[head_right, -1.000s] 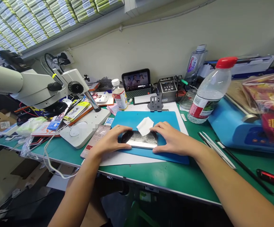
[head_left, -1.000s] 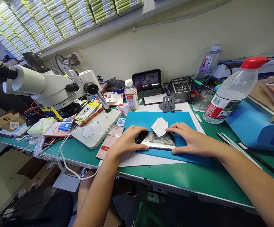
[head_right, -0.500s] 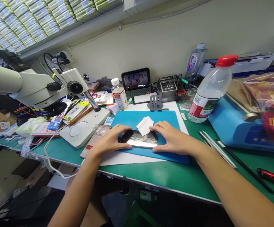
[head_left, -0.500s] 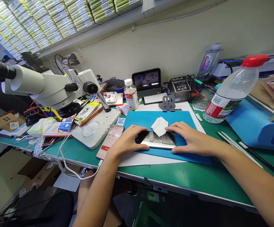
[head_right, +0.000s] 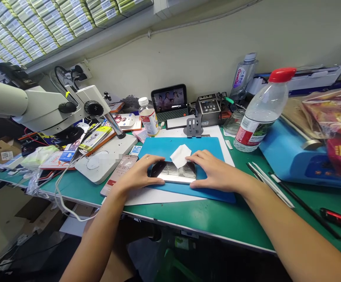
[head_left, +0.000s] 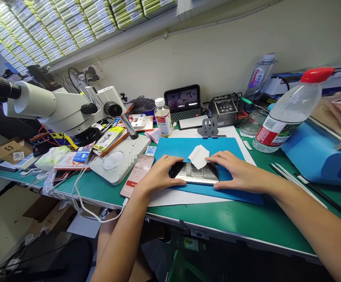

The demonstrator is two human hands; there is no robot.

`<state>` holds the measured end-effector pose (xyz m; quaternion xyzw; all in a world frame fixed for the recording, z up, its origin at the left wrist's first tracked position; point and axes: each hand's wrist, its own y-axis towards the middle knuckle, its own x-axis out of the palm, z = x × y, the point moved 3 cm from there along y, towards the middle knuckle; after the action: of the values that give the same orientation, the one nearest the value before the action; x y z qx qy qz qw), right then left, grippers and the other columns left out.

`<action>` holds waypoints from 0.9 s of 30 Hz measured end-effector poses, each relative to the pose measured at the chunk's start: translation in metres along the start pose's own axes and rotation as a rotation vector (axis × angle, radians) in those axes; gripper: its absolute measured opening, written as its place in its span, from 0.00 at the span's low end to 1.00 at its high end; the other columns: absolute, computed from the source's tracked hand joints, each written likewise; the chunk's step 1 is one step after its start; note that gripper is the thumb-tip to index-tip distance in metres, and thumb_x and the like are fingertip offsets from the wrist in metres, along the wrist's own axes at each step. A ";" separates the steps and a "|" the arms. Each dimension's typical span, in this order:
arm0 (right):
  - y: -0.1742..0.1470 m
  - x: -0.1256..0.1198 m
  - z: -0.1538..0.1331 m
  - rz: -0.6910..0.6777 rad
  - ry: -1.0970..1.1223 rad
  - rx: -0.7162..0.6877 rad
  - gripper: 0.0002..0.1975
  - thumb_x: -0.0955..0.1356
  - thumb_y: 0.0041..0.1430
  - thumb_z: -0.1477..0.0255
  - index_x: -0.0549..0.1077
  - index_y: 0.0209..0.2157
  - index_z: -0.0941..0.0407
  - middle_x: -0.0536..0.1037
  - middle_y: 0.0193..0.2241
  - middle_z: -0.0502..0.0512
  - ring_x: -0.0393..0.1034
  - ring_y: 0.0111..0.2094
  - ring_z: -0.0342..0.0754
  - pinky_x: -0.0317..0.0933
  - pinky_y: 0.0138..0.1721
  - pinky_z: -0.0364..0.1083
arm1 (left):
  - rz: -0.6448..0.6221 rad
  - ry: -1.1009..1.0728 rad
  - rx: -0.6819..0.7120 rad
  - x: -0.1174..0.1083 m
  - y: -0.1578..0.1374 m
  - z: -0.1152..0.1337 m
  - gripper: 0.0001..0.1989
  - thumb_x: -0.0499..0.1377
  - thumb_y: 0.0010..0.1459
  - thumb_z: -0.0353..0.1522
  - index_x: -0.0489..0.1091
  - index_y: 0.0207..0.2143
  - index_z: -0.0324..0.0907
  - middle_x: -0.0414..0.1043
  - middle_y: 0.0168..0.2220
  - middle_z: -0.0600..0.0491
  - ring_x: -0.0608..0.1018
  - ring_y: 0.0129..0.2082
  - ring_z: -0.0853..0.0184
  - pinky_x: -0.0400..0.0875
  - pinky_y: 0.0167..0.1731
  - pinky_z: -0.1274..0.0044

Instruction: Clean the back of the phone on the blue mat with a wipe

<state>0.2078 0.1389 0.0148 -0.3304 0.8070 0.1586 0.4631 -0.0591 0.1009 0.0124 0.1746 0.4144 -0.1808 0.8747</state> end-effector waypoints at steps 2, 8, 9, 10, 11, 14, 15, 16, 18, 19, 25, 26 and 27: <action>0.000 -0.001 -0.001 0.001 0.006 0.002 0.43 0.72 0.50 0.45 0.65 0.64 0.48 0.70 0.56 0.61 0.62 0.60 0.67 0.61 0.59 0.65 | -0.001 -0.005 0.003 0.000 0.000 -0.001 0.34 0.71 0.54 0.43 0.66 0.61 0.49 0.71 0.60 0.50 0.69 0.59 0.54 0.67 0.58 0.64; 0.000 -0.002 -0.004 -0.007 0.018 0.018 0.44 0.72 0.49 0.46 0.66 0.64 0.49 0.70 0.56 0.62 0.62 0.60 0.68 0.61 0.59 0.64 | -0.012 -0.007 0.002 0.000 -0.001 -0.003 0.34 0.71 0.54 0.42 0.66 0.61 0.49 0.70 0.60 0.48 0.69 0.60 0.53 0.67 0.58 0.63; 0.000 -0.002 -0.004 -0.009 0.018 0.017 0.44 0.72 0.49 0.46 0.65 0.64 0.49 0.70 0.56 0.62 0.62 0.60 0.68 0.61 0.59 0.64 | -0.012 -0.008 0.002 0.000 -0.001 -0.003 0.34 0.71 0.54 0.42 0.66 0.61 0.49 0.70 0.60 0.48 0.69 0.60 0.53 0.67 0.58 0.63; 0.000 -0.002 -0.004 -0.010 0.016 0.016 0.44 0.72 0.49 0.46 0.65 0.64 0.49 0.70 0.56 0.62 0.62 0.60 0.68 0.61 0.59 0.64 | -0.014 -0.007 0.001 0.000 -0.001 -0.003 0.34 0.71 0.55 0.42 0.66 0.61 0.49 0.70 0.60 0.48 0.69 0.60 0.53 0.67 0.58 0.63; 0.000 -0.002 -0.003 -0.011 0.013 0.016 0.44 0.72 0.49 0.46 0.65 0.64 0.49 0.70 0.56 0.62 0.62 0.60 0.68 0.61 0.59 0.64 | -0.015 -0.006 0.002 0.001 -0.001 -0.003 0.34 0.71 0.55 0.42 0.65 0.61 0.49 0.70 0.60 0.48 0.69 0.60 0.53 0.67 0.58 0.63; 0.000 -0.001 -0.001 -0.015 0.001 0.016 0.43 0.71 0.50 0.46 0.65 0.65 0.49 0.70 0.57 0.62 0.62 0.60 0.67 0.60 0.59 0.64 | -0.014 0.004 0.007 0.001 0.000 -0.002 0.34 0.70 0.55 0.42 0.65 0.61 0.48 0.70 0.60 0.48 0.69 0.60 0.54 0.67 0.58 0.64; 0.000 0.000 -0.001 -0.015 -0.001 0.017 0.43 0.71 0.51 0.46 0.64 0.65 0.49 0.69 0.57 0.62 0.62 0.60 0.67 0.60 0.59 0.64 | -0.013 0.007 0.010 0.001 0.000 -0.001 0.34 0.71 0.55 0.42 0.65 0.61 0.48 0.70 0.60 0.48 0.69 0.60 0.54 0.67 0.58 0.64; 0.000 0.000 0.000 -0.016 -0.001 0.018 0.43 0.71 0.51 0.45 0.64 0.65 0.49 0.69 0.57 0.61 0.61 0.60 0.67 0.60 0.60 0.64 | -0.011 0.010 0.013 0.000 0.000 -0.001 0.34 0.71 0.55 0.41 0.65 0.61 0.47 0.70 0.60 0.48 0.69 0.59 0.54 0.67 0.58 0.64; 0.000 0.001 0.001 -0.020 -0.002 0.019 0.44 0.71 0.51 0.45 0.63 0.65 0.48 0.69 0.58 0.61 0.61 0.60 0.67 0.60 0.60 0.63 | -0.009 0.015 0.020 0.000 -0.001 -0.001 0.34 0.70 0.55 0.42 0.65 0.61 0.47 0.70 0.60 0.48 0.69 0.59 0.54 0.67 0.58 0.64; 0.000 0.001 0.001 -0.020 -0.001 0.020 0.44 0.71 0.51 0.45 0.63 0.66 0.48 0.69 0.58 0.61 0.61 0.60 0.67 0.60 0.60 0.64 | -0.009 0.017 0.023 0.000 -0.001 -0.001 0.34 0.70 0.55 0.42 0.64 0.61 0.47 0.70 0.60 0.48 0.69 0.59 0.54 0.67 0.58 0.64; 0.001 0.001 0.003 -0.008 0.001 0.024 0.45 0.71 0.50 0.44 0.63 0.65 0.48 0.69 0.58 0.61 0.61 0.61 0.67 0.59 0.60 0.63 | -0.005 0.025 0.019 0.000 -0.002 -0.004 0.36 0.70 0.55 0.43 0.62 0.63 0.47 0.68 0.61 0.46 0.69 0.60 0.53 0.66 0.58 0.63; 0.001 0.001 0.004 -0.007 0.002 0.023 0.45 0.72 0.50 0.44 0.63 0.65 0.48 0.69 0.58 0.61 0.61 0.61 0.67 0.59 0.61 0.63 | -0.008 0.027 0.013 0.001 -0.002 -0.004 0.36 0.69 0.56 0.43 0.62 0.63 0.47 0.68 0.60 0.46 0.69 0.59 0.53 0.66 0.58 0.63; 0.001 0.001 0.005 -0.006 0.005 0.022 0.45 0.72 0.50 0.45 0.64 0.65 0.49 0.69 0.58 0.62 0.61 0.61 0.67 0.59 0.61 0.63 | -0.011 0.028 0.010 0.001 -0.002 -0.005 0.36 0.69 0.56 0.43 0.62 0.63 0.46 0.68 0.60 0.46 0.69 0.59 0.53 0.66 0.58 0.63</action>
<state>0.2095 0.1419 0.0115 -0.3279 0.8089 0.1475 0.4652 -0.0625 0.1015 0.0087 0.1793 0.4267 -0.1851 0.8669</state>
